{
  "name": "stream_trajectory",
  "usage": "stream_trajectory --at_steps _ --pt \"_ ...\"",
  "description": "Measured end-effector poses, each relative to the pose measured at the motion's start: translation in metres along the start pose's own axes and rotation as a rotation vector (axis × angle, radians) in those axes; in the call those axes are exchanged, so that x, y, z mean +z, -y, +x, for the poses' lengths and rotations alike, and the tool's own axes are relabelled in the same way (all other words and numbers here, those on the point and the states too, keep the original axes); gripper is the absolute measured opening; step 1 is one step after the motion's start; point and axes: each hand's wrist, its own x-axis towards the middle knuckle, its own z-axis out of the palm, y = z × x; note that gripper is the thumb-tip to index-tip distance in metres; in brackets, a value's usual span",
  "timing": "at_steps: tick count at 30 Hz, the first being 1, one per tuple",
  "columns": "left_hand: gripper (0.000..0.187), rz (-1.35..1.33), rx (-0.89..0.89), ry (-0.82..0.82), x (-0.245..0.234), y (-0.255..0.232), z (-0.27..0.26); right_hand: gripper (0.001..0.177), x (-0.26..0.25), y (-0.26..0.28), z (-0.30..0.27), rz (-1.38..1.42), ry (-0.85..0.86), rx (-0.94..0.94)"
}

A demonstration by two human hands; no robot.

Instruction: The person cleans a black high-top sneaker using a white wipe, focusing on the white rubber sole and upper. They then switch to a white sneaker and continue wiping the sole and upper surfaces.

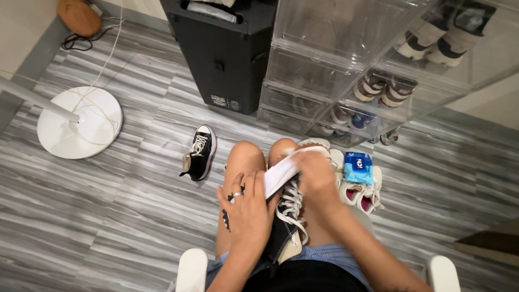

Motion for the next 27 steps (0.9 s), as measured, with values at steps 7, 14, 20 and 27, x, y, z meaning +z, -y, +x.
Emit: stream_trajectory --at_steps 7,14,20,27 --pt "0.06 -0.01 -0.017 0.046 -0.004 0.001 -0.001 0.033 -0.003 -0.006 -0.003 0.109 0.132 -0.142" --pt "0.061 -0.026 0.008 0.013 -0.004 0.002 -0.001 0.034 -0.002 -0.032 -0.012 -0.026 -0.044 0.076" --pt "0.064 -0.029 -0.055 0.071 -0.001 0.002 0.001 0.045 0.016 0.016 -0.023 0.178 0.195 -0.129" --pt "0.06 -0.032 -0.035 0.027 0.003 0.004 -0.001 0.04 -0.004 -0.052 -0.037 -0.101 -0.156 0.383"
